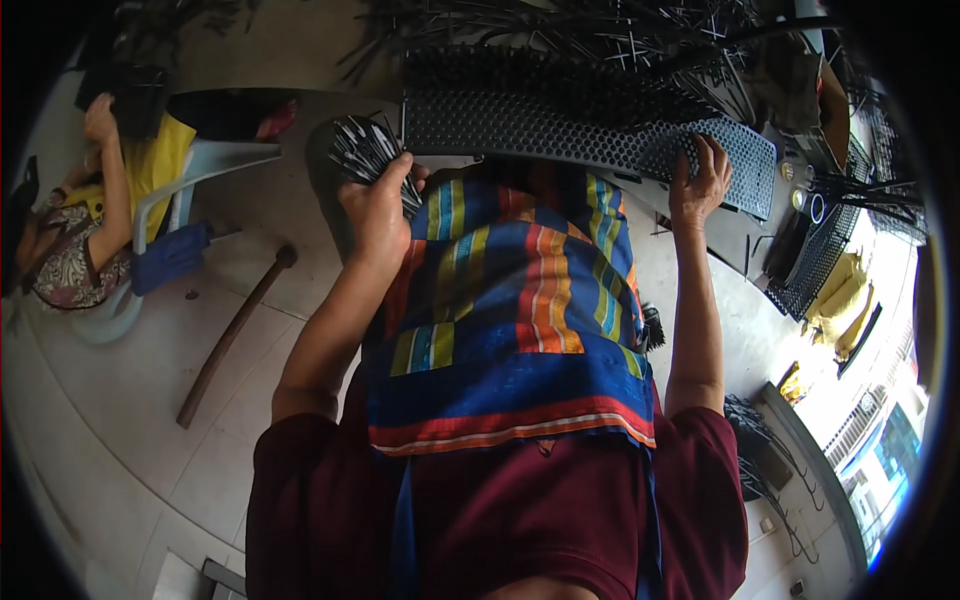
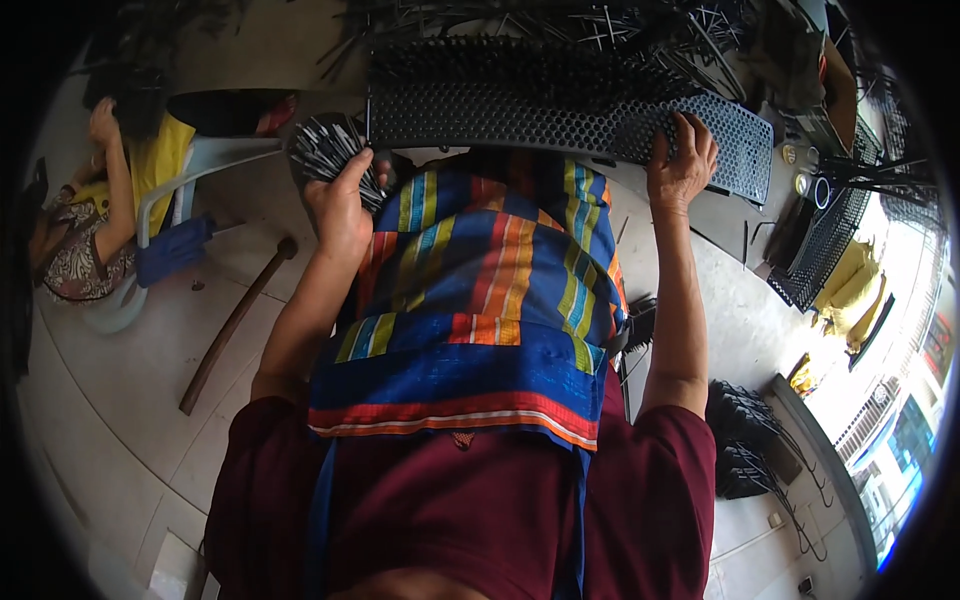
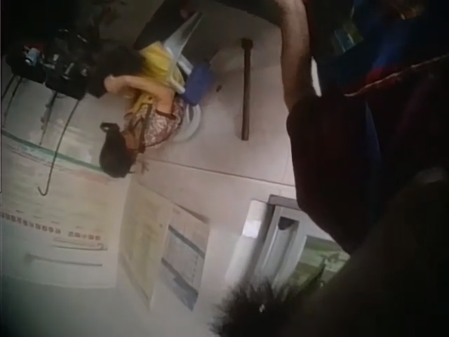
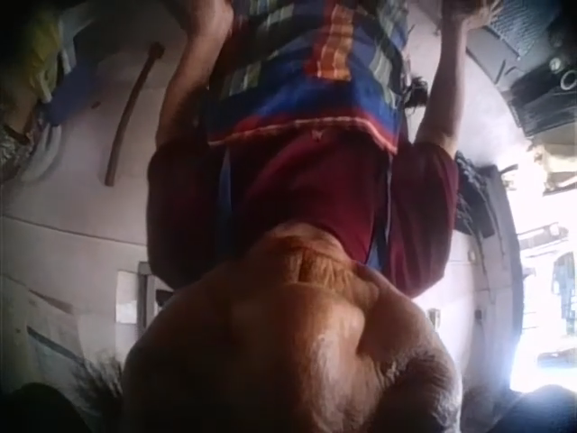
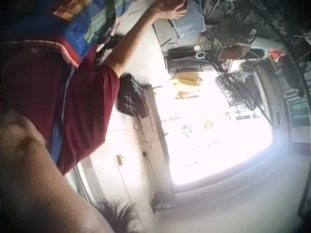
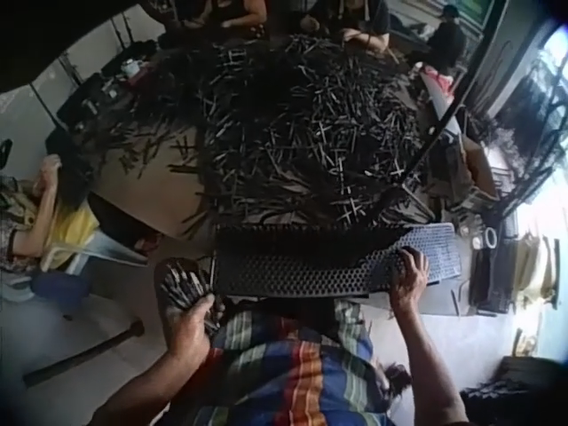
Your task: Manually sorting and placing small metal rods into a perforated metal grid.
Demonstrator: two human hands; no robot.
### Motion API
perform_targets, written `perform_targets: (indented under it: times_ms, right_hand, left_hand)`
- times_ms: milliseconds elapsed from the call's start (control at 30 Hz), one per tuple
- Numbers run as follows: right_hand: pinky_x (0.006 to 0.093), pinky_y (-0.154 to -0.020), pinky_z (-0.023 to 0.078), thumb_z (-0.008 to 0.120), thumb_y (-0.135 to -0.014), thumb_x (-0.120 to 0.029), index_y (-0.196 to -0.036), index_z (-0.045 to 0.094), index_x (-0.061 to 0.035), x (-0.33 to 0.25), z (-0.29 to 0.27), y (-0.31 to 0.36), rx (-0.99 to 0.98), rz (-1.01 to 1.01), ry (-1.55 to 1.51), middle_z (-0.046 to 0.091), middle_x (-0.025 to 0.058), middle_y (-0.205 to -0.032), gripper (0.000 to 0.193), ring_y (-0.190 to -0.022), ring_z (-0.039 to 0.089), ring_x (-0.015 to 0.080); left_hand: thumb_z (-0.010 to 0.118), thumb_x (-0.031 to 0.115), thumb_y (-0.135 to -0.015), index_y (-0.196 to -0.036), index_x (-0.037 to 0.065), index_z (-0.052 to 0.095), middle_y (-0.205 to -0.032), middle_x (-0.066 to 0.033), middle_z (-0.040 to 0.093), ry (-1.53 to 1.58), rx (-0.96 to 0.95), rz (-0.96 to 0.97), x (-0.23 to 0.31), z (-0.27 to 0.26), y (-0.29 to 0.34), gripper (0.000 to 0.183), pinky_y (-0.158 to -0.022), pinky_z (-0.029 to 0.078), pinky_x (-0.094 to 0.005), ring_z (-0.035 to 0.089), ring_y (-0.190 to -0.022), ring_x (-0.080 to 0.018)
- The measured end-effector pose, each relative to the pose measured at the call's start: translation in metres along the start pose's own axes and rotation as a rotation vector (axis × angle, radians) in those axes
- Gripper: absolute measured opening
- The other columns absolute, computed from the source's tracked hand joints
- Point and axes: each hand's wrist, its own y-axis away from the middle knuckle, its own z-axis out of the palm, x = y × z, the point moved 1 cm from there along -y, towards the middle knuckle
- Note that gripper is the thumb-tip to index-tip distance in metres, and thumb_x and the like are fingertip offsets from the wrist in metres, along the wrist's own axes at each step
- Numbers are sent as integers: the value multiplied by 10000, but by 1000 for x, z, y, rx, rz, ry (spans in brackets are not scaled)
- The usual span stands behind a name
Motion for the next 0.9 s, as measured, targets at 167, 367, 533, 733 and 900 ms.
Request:
perform_targets:
  times_ms: [167, 367, 533, 733, 900]
  right_hand:
    - [361, -847, 430, 684, -757, -108, -1032, 639, -50, -98, -33, 15, 92, -91, -299, 632, 111, -1025, 285, -962, 594, 266]
    - [296, -623, 488, 657, -779, -60, -907, 666, 8, -202, -15, 22, -581, -136, -777, 651, 96, -738, 146, -654, 639, 206]
    - [244, -511, 462, 668, -801, -90, -801, 655, 12, -216, 4, 20, -1056, 615, -1166, 628, 38, -666, 102, -559, 586, 92]
    - [211, -492, 414, 663, -764, -40, -766, 646, -6, -222, -1, 8, -1176, 683, -1318, 613, 29, -632, 38, -526, 554, 82]
    - [218, -471, 420, 651, -764, -9, -761, 641, 3, -229, 4, 2, -1155, 618, -1260, 607, 39, -608, 16, -501, 562, 96]
  left_hand:
    - [598, -72, -767, -880, -35, 609, -769, -112, 639, 65, -358, -54, 14, 9, 25, 120, -545, 509, -290, 636, -627, -189]
    - [607, -108, -727, -862, -80, 629, -793, -160, 661, 74, -321, -518, -30, 6, 9, 140, -563, 541, -340, 657, -652, -243]
    - [618, -75, -739, -915, -65, 634, -783, -154, 663, 61, -399, -554, -16, 9, 19, 177, -543, 537, -339, 652, -623, -255]
    - [629, -44, -754, -914, -46, 647, -783, -144, 670, 80, -471, -570, -3, 11, 16, 160, -546, 540, -324, 661, -639, -240]
    - [644, -24, -765, -911, -39, 646, -808, -144, 671, -9, -431, -287, -15, 9, 5, 146, -548, 545, -325, 668, -693, -233]
